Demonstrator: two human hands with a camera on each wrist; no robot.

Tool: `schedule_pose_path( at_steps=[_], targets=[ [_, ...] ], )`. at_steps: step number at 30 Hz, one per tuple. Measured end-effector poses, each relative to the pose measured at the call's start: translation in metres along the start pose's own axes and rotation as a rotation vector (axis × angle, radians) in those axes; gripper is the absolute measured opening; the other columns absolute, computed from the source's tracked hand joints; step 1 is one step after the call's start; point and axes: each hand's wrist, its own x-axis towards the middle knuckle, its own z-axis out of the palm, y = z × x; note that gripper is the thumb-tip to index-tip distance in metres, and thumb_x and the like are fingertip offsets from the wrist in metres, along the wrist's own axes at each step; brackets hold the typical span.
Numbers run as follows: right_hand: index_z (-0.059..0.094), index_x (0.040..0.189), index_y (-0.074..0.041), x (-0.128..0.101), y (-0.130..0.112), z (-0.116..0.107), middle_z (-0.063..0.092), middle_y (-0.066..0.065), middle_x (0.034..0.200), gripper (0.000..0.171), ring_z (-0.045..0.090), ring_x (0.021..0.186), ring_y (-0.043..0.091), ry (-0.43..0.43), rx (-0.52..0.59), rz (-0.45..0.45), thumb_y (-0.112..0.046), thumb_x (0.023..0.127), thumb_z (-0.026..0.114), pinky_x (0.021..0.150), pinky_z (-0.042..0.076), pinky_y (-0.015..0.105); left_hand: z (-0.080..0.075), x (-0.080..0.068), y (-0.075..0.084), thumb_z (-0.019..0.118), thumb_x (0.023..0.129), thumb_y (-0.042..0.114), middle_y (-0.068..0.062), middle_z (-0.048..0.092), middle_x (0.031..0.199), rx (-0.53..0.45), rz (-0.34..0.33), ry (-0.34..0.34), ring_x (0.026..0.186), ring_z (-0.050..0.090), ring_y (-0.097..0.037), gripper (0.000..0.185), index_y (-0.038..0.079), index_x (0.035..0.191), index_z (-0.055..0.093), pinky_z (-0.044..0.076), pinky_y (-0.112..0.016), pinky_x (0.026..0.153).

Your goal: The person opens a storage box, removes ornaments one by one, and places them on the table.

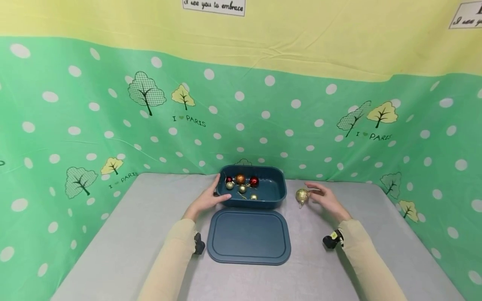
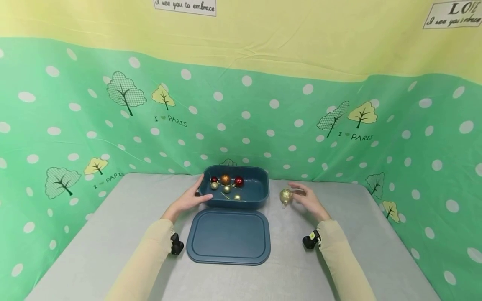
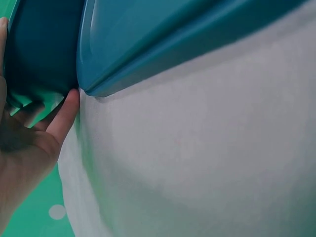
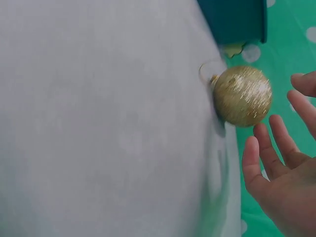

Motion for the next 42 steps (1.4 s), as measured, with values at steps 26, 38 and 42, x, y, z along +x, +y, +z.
schedule_pose_path(
  at_steps=[26, 38, 42],
  targets=[
    [0.052, 0.128, 0.013, 0.005, -0.044, 0.052, 0.05, 0.032, 0.131, 0.036, 0.05, 0.118, 0.039, -0.067, 0.045, -0.258, 0.003, 0.094, 0.059, 0.09, 0.046, 0.021, 0.0, 0.002, 0.0, 0.066, 0.091, 0.042, -0.014, 0.001, 0.16, -0.009, 0.021, -0.004, 0.143, 0.01, -0.038, 0.099, 0.014, 0.156, -0.003, 0.014, -0.052, 0.113],
    [0.052, 0.13, 0.01, 0.018, -0.065, 0.085, 0.049, 0.03, 0.133, 0.037, 0.042, 0.121, 0.052, -0.17, 0.116, -0.231, 0.001, 0.095, 0.059, 0.091, 0.048, 0.026, 0.002, 0.0, 0.0, 0.067, 0.091, 0.034, -0.017, 0.003, 0.159, -0.031, 0.021, 0.016, 0.142, 0.011, -0.041, 0.097, 0.011, 0.156, -0.001, 0.014, -0.055, 0.112],
    [0.052, 0.13, 0.009, 0.021, -0.071, 0.094, 0.049, 0.029, 0.133, 0.037, 0.042, 0.122, 0.051, -0.195, 0.111, -0.213, 0.0, 0.095, 0.058, 0.093, 0.048, 0.031, 0.002, -0.001, 0.0, 0.068, 0.089, 0.043, -0.018, 0.002, 0.159, -0.026, 0.029, 0.012, 0.142, 0.012, -0.042, 0.102, 0.01, 0.156, -0.002, 0.015, -0.056, 0.112]
  ],
)
